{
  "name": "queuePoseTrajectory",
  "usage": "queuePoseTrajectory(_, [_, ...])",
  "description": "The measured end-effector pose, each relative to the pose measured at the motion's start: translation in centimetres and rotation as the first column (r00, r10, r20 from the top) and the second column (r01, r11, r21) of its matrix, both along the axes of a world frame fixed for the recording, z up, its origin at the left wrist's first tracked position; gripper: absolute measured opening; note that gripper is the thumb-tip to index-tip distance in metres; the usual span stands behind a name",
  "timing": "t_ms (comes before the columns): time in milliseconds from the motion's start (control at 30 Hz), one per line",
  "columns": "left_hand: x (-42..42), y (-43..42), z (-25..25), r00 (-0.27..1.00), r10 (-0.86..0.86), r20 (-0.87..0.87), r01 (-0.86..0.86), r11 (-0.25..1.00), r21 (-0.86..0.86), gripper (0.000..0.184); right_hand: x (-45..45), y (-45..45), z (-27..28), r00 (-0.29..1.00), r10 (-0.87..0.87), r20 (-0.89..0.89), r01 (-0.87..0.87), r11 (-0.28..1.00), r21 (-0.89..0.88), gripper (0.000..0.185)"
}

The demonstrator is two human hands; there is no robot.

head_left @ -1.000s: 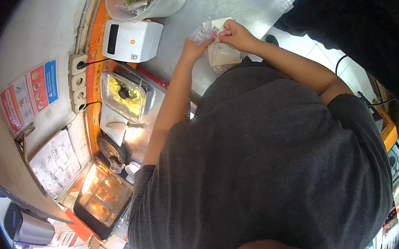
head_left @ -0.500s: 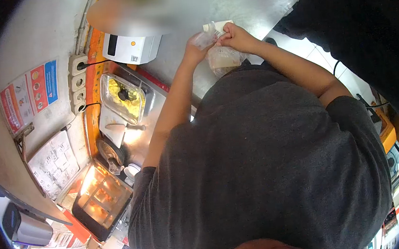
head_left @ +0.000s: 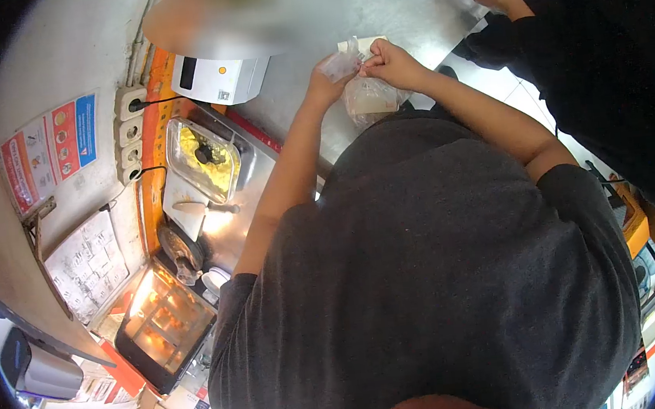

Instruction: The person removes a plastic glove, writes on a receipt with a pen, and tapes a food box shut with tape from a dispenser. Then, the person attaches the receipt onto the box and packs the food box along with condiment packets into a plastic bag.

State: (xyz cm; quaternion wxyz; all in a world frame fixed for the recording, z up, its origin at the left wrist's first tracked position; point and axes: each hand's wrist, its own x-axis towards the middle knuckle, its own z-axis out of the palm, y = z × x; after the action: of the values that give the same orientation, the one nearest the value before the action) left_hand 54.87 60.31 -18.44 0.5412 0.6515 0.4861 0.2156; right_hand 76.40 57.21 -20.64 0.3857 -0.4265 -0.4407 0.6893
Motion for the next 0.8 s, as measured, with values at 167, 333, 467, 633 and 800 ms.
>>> queuePoseTrajectory(167, [0.2,-0.1,0.6,0.999,0.016,-0.038,-0.017,1.0,-0.012,0.029,-0.1,0.1,0.2,0.999,-0.002,0.034,0.002,1.0,-0.017,0.033])
queuePoseTrajectory(333, [0.2,-0.5,0.7,0.997,0.067,-0.036,-0.067,0.998,0.002,0.024,-0.1,0.3,-0.7,1.0,0.0,-0.002,0.0,1.0,-0.012,0.033])
queuePoseTrajectory(467, [0.3,-0.6,1.5,0.998,0.041,-0.046,-0.04,0.999,0.015,0.025,-0.1,0.1,-0.5,1.0,0.006,0.01,-0.005,0.999,-0.032,0.033])
queuePoseTrajectory(633, [0.2,-0.7,1.5,0.996,0.06,-0.072,-0.06,0.998,-0.001,0.027,-0.3,0.2,-1.1,0.999,0.039,0.038,-0.038,0.999,-0.036,0.032])
queuePoseTrajectory(800, [0.1,-0.8,1.5,0.997,0.055,-0.049,-0.055,0.998,0.008,0.027,-0.3,0.3,-1.3,0.998,0.041,0.046,-0.039,0.998,-0.041,0.037])
